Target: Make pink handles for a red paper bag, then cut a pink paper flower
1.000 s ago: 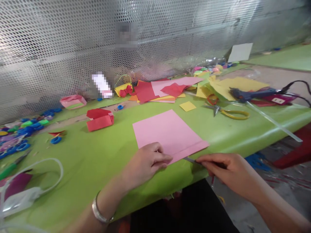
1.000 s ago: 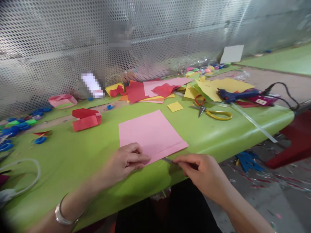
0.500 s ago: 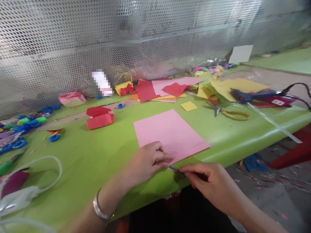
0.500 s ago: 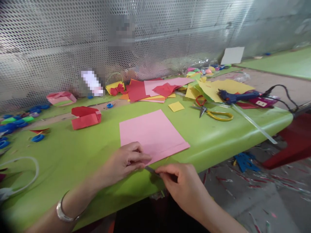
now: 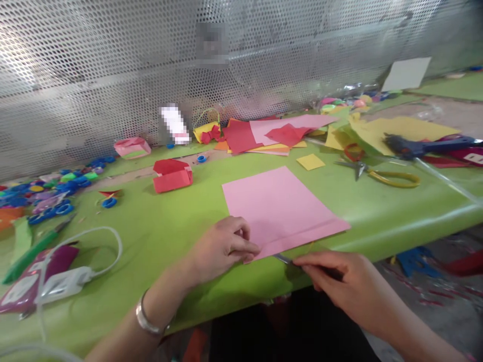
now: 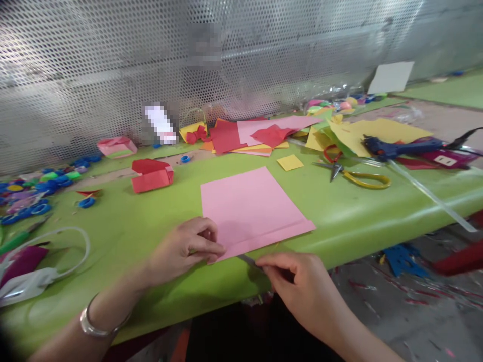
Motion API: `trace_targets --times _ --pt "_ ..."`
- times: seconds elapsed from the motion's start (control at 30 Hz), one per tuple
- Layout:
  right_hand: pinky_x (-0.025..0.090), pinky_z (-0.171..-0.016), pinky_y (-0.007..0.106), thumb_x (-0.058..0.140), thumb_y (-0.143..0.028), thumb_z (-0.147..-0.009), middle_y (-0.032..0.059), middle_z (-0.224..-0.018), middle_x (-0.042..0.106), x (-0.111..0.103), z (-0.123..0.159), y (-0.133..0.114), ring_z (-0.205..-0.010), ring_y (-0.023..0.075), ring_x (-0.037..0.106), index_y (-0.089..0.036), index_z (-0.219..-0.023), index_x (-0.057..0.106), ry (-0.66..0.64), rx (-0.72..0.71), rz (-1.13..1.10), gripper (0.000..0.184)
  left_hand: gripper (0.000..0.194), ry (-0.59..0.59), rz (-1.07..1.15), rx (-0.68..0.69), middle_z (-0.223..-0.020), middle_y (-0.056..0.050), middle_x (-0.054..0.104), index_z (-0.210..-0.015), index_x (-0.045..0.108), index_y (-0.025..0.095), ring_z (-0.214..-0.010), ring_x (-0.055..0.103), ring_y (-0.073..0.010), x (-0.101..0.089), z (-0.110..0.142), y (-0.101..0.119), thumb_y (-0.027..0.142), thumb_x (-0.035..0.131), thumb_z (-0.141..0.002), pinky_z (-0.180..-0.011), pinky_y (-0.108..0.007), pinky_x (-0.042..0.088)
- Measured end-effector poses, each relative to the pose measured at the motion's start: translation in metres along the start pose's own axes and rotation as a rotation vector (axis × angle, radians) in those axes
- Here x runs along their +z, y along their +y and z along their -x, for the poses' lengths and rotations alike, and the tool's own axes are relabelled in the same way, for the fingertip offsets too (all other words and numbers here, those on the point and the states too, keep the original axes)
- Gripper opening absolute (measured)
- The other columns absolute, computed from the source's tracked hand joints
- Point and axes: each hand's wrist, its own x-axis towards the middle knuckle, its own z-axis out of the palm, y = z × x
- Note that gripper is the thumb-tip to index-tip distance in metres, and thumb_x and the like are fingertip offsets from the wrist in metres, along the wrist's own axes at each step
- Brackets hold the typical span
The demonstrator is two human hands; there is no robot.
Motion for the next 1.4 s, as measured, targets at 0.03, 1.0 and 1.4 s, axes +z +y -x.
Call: trace_targets --times 0.03,1.0,1.4 --pt "0.039 -0.034 0.021 0.052 -0.028 -0.076 -0.0019 -0.046 0.061 0.001 0.0 -0.001 -0.038 0.0119 0.052 -0.023 -0.078 0.078 0.0 -0.012 0.001 0.026 0.013 -0.003 0.012 -0.002 -0.084 -0.001 0.056 -0.08 0.075 0.024 -0.079 0.054 -0.0125 0.0 0.0 0.0 0.02 0.062 -0.084 -0.071 -0.025 0.043" --pt "0.051 -0.086 0.047 0.052 -0.026 -0.081 0.0152 -0.107 0.068 -0.072 -0.075 0.038 -0.099 0.0296 0.064 -0.018 -0.097 0.07 0.401 -0.172 0.198 0.025 0.042 -0.001 -0.366 -0.241 -0.111 -0.012 0.065 -0.118 0.061 0.016 -0.098 0.061 -0.027 0.013 -0.028 0.034 0.035 0.066 -0.081 -0.085 -0.043 0.051" --pt "0.049 -0.095 0.043 0.062 -0.042 -0.084 0.0131 -0.122 0.065 -0.068 -0.057 0.04 -0.116 0.0281 0.057 -0.019 -0.111 0.068 0.103 -0.575 0.367 0.036 0.029 -0.067 -0.297 -0.29 -0.091 -0.005 0.068 -0.091 0.068 0.018 -0.083 0.062 -0.0189 -0.001 -0.041 0.053 0.013 0.04 -0.091 -0.075 -0.033 0.048"
